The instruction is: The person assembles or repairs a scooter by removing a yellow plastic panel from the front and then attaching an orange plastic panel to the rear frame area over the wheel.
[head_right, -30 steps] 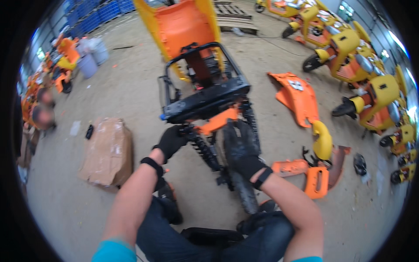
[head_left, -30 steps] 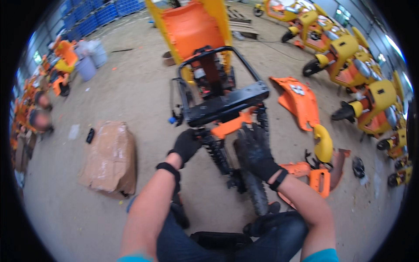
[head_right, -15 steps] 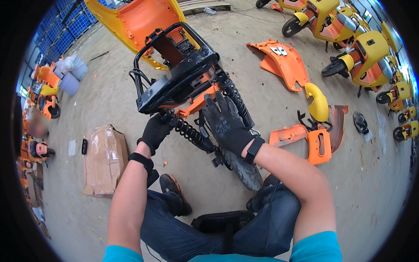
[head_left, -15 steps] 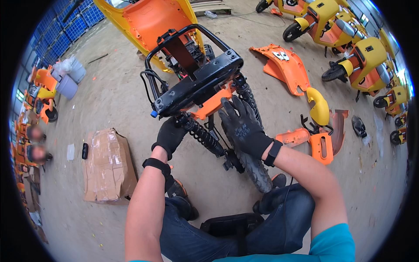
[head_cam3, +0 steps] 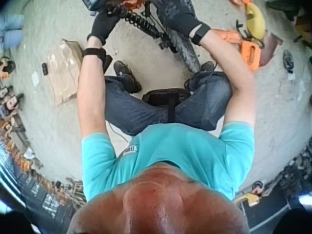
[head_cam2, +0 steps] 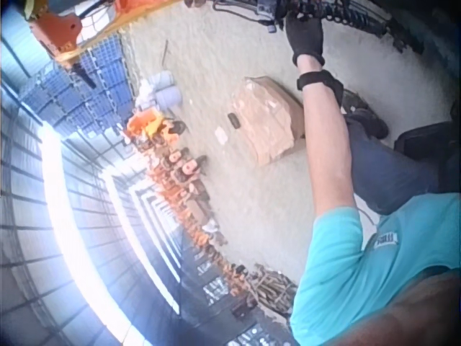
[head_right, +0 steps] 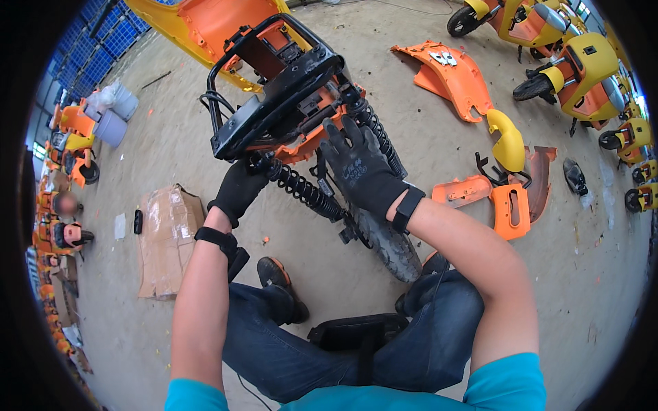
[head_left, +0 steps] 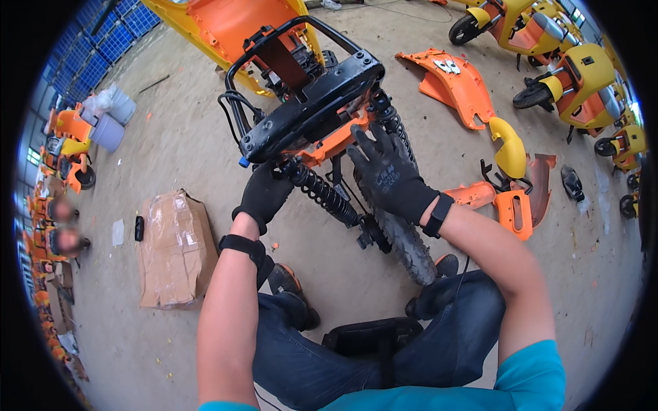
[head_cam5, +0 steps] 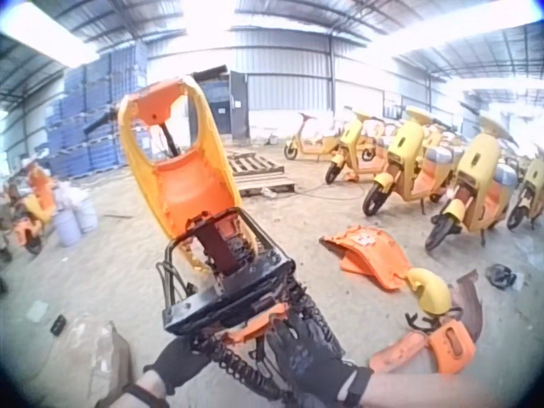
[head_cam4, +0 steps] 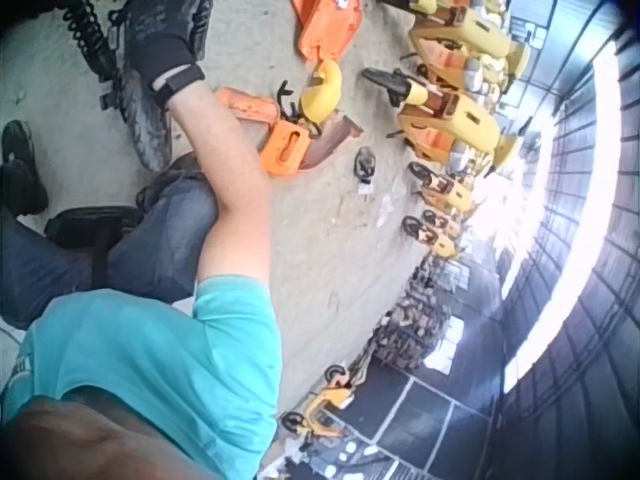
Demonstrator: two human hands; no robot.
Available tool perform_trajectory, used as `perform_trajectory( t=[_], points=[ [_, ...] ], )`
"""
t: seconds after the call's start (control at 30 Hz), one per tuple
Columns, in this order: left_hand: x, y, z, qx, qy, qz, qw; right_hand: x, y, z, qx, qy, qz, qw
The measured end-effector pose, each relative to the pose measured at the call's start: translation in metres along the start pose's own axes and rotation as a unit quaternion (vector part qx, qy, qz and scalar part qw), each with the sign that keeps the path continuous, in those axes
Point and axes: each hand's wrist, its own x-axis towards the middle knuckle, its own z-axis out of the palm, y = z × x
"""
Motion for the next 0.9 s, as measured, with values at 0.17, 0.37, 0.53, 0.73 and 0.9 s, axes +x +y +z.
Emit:
perform_trajectory(
  t=[0.17,0.37,0.53,0.73,0.9],
  points=[
    [0.002,-0.002,0.004,-0.025,-0.012,-0.019,0.999,0.001,0.001,0.002,0.019,0.008,-0.007,1.0],
    [0.002,0.006,0.005,0.001,-0.035,-0.039,0.999,0.0,0.004,0.001,0.066,0.037,-0.02,0.997],
    [0.005,-0.016,0.008,0.027,0.047,0.01,0.998,0.001,0.004,0.001,0.067,0.056,-0.029,0.996],
    [0.0,-0.004,0.007,0.1,0.066,0.01,0.993,-0.002,0.005,0.001,0.091,0.047,-0.021,0.994],
    [-0.002,0.002,0.009,0.14,0.068,0.011,0.988,-0.003,0.005,0.002,0.078,0.037,-0.015,0.996]
  ],
)
